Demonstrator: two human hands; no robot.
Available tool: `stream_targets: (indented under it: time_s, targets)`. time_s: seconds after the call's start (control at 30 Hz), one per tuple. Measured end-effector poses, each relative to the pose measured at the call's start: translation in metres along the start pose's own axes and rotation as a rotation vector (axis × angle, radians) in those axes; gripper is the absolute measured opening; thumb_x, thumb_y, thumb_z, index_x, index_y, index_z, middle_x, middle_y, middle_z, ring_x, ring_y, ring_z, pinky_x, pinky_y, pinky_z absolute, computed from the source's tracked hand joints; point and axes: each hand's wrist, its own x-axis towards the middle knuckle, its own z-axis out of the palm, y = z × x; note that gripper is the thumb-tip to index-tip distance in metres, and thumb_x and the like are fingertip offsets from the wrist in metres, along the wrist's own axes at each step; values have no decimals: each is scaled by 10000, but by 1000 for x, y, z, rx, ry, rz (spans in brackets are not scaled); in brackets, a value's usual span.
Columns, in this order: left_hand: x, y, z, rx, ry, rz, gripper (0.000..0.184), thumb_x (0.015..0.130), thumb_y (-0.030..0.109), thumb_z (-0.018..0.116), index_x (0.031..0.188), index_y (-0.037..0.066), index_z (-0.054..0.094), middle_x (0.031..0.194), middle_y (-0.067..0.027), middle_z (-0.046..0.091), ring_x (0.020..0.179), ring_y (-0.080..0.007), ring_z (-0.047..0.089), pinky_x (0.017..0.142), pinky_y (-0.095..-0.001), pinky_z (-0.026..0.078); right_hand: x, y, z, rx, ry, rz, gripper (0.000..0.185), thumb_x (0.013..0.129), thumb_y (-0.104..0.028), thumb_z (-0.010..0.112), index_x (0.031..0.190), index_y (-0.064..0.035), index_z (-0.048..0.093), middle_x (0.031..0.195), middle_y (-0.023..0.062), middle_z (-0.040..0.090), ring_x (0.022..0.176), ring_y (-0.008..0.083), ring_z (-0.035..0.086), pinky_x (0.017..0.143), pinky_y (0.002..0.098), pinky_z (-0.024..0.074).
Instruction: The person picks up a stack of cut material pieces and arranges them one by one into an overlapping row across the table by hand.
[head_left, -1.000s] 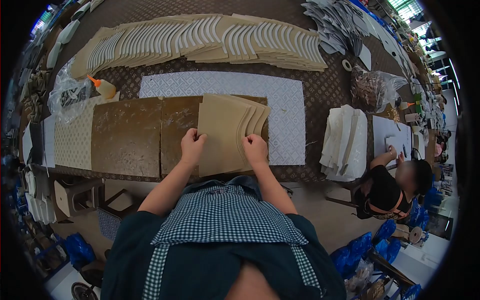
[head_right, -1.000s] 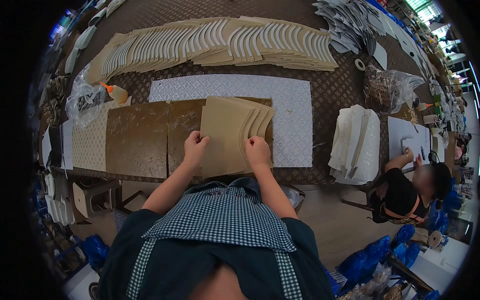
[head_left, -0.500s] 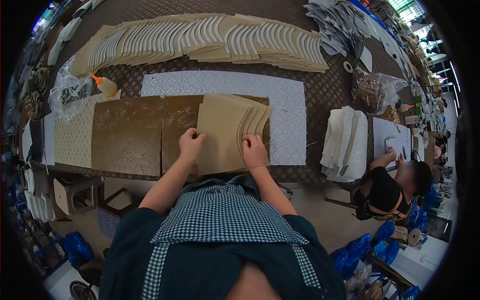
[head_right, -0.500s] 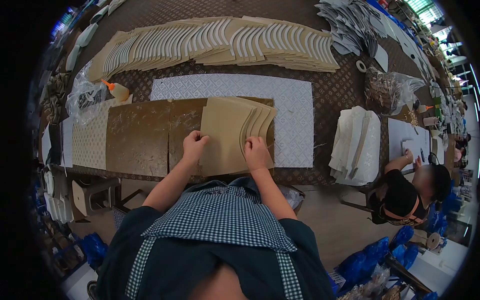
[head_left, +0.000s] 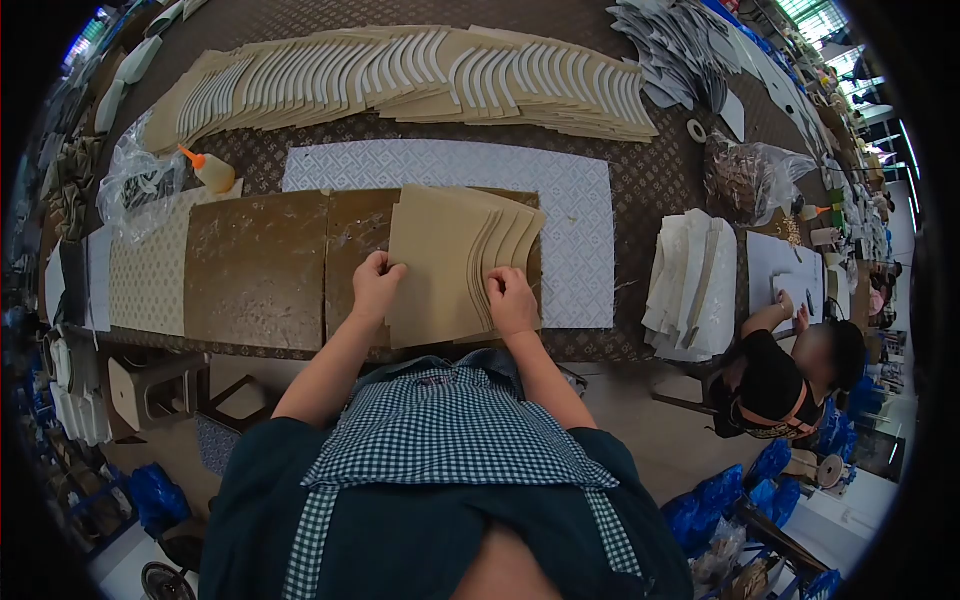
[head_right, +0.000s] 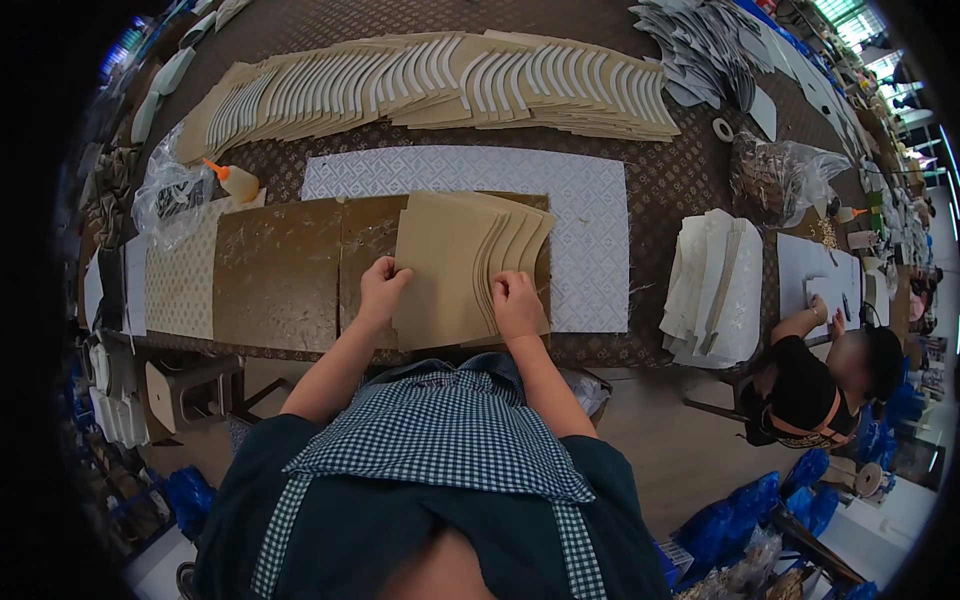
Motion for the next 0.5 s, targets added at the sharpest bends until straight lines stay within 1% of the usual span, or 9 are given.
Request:
stream_targets:
  time_s: [0.1,0.2,0.3,0.4,0.5]
  targets:
    - [2,-1,1,-19,-7,-13,138,816,72,649,931,8,608,821,7,627,722,-61,572,655,-216,470,0,-1,0,-12,-14,-6,97,834,-141,598,914,-111,644,908,84,605,796,273,619,682,373,497]
    - [5,-6,0,12,26,-5,203,782,109,652,943,-14,638,786,-23,647,704,-88,583,671,-249,482,-7,-13,-5,-14,12,-60,176,830,-129,603,995,-129,664,944,74,599,805,266,620,691,371,501]
    - [2,-6,-1,101,67,16,206,786,137,653,931,-8,645,763,-26,645,685,-95,575,664,-260,476,-18,-12,-1,-41,12,-253,247,828,-113,604,1067,-131,667,967,72,592,826,267,619,697,372,501]
    - [-1,2,-2,180,80,-10,208,790,153,653,923,-6,646,752,-28,641,674,-103,569,657,-269,472,-21,-10,5,-79,32,-273,257,827,-100,603,1076,-110,666,964,82,593,844,272,616,699,370,501]
    - [-1,4,-3,148,75,-24,198,789,139,653,920,-9,645,745,-26,639,679,-99,570,657,-265,471,-20,-9,4,-62,4,-255,247,825,-97,602,1063,-97,668,965,86,590,853,276,613,701,368,500]
